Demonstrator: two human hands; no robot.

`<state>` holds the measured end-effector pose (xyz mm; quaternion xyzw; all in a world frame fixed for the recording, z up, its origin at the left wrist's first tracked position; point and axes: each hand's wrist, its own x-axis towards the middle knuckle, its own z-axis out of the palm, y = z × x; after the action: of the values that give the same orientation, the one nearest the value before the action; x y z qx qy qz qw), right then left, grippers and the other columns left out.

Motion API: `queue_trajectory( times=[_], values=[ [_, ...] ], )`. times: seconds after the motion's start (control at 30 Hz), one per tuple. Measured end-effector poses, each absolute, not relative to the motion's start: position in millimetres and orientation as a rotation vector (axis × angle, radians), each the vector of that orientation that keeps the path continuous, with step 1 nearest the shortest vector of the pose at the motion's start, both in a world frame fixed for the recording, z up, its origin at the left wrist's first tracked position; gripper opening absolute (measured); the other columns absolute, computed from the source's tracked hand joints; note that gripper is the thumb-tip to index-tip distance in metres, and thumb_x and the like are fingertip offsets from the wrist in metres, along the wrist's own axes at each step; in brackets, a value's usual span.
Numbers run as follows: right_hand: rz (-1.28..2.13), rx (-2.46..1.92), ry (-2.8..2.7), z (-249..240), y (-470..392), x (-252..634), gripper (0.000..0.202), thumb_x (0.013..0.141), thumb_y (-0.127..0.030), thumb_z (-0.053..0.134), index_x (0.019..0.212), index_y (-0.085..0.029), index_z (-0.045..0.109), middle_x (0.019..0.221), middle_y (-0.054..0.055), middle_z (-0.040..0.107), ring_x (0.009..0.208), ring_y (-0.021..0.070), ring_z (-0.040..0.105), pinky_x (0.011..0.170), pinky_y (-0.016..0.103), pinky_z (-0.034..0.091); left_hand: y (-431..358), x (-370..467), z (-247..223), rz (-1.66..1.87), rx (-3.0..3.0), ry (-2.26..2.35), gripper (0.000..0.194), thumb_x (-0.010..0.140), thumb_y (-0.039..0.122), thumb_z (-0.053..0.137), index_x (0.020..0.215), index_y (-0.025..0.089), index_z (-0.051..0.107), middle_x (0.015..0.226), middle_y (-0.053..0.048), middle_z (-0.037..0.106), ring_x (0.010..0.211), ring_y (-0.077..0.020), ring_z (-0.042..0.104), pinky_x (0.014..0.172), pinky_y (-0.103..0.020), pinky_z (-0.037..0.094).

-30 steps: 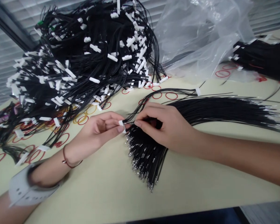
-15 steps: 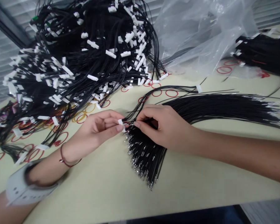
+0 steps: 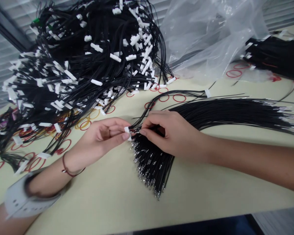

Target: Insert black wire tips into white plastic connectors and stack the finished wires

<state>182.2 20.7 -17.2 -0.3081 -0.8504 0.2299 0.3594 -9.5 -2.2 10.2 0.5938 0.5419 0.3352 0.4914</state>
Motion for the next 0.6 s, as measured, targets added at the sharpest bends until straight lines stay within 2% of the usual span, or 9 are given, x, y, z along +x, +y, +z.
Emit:
queue_trajectory(
  times=[0.17, 0.6],
  values=[
    [0.596, -0.788, -2.188, -16.7, 20.2, 182.9, 0.012, 0.078, -0.018, 0.051, 0.072, -0.012, 0.058, 0.067, -0.002, 0.055, 0.059, 0.0044, 0.043, 0.056, 0.018, 0.032, -1.8, -9.1, 10.2, 0.809, 1.48, 1.32, 0.014, 0.069, 0.012, 0.067, 0.082, 0.018, 0.066, 0.07, 0.001, 0.07, 0.062, -0.0088, 0.063, 0.057, -0.013, 0.049],
    [0.509, -0.743, -2.255, -19.0, 20.5, 182.4, 0.013, 0.082, -0.02, 0.049, 0.075, -0.013, 0.057, 0.07, -0.001, 0.054, 0.064, 0.0066, 0.045, 0.063, 0.019, 0.032, -1.2, -11.7, 8.6, 0.799, 1.493, 1.27, 0.016, 0.069, 0.009, 0.067, 0.081, 0.02, 0.068, 0.069, 0.003, 0.071, 0.061, -0.006, 0.064, 0.057, -0.009, 0.049]
  ],
)
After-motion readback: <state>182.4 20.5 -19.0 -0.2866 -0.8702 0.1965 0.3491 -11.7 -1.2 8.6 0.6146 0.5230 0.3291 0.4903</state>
